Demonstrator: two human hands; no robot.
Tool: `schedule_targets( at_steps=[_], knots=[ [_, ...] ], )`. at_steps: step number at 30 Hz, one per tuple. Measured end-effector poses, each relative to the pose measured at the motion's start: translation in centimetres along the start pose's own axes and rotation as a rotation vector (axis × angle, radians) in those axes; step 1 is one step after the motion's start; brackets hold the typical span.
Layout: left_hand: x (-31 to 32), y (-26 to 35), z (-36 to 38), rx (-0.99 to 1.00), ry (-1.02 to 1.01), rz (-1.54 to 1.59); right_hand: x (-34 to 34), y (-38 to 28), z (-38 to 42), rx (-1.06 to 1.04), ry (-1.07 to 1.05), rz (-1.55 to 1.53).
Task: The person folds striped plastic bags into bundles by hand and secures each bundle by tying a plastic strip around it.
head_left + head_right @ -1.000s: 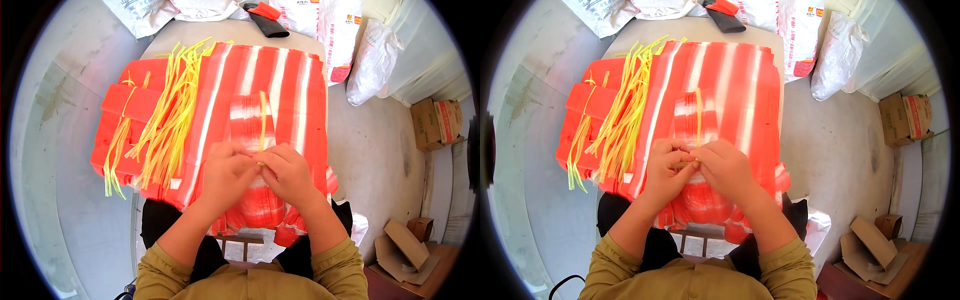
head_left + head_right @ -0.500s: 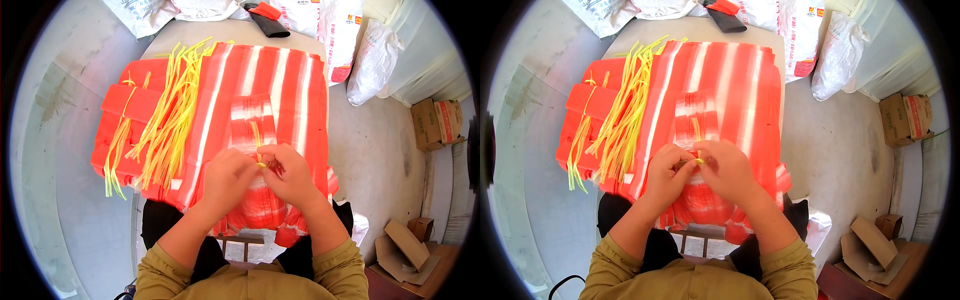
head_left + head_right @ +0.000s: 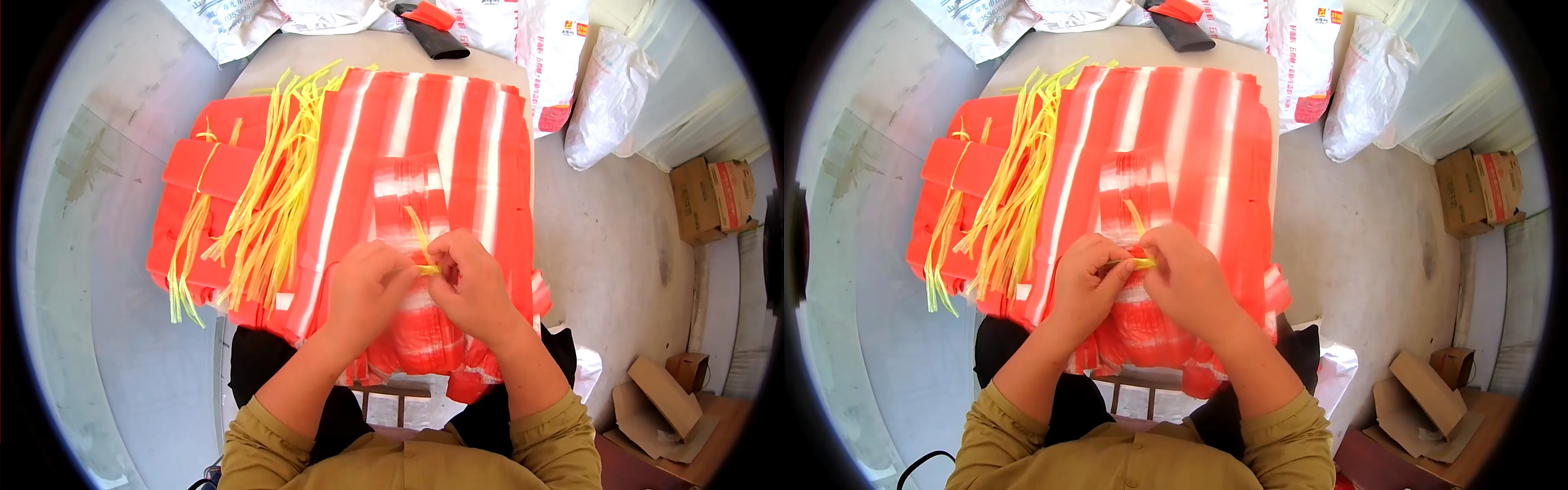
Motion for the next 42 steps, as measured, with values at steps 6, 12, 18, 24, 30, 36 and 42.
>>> schedule_targets(
  at_steps=[6, 12, 18, 24, 30, 36, 42],
  knots=[
    [-0.1, 0.3, -0.1, 0.035, 0.031, -0.055, -0.1, -0.3, 0.2, 0.070, -0.030, 0.029],
    [-0.1, 0.1, -0.2, 0.036, 0.043, -0.123, -0.2, -0.5, 0.5, 0.099, -0.044, 0.023],
    [-0.3, -0.2, -0.5, 0.039, 0.056, -0.166, -0.3, -0.3, 1.1, 0.066, -0.032, 0.032],
    [0.0, -0.2, -0.3, 0.041, 0.069, -0.133, -0.2, -0.8, 1.5, -0.129, -0.002, 0.321],
    [0.0, -0.2, -0.3, 0.062, 0.075, -0.132, -0.3, -0.6, 1.6, -0.079, 0.096, 0.264],
    [-0.5, -0.4, -0.4, 0.024, 0.066, -0.273, -1.1, -0.4, 1.7, 0.015, -0.056, 0.200],
    [-1.7, -0.4, -0.5, -0.097, 0.221, -0.155, -2.8, 0.9, 1.7, 0.202, -0.114, 0.001]
  ],
)
Point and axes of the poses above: each hand's wrist, its own z-axis away from the middle knuckle, its own x-axis out of the palm, y = z × x, the point moved 5 cm from there along -z, towards the middle knuckle, and after that the axes turned 4 degrees about -z, right-handed, at the moved point
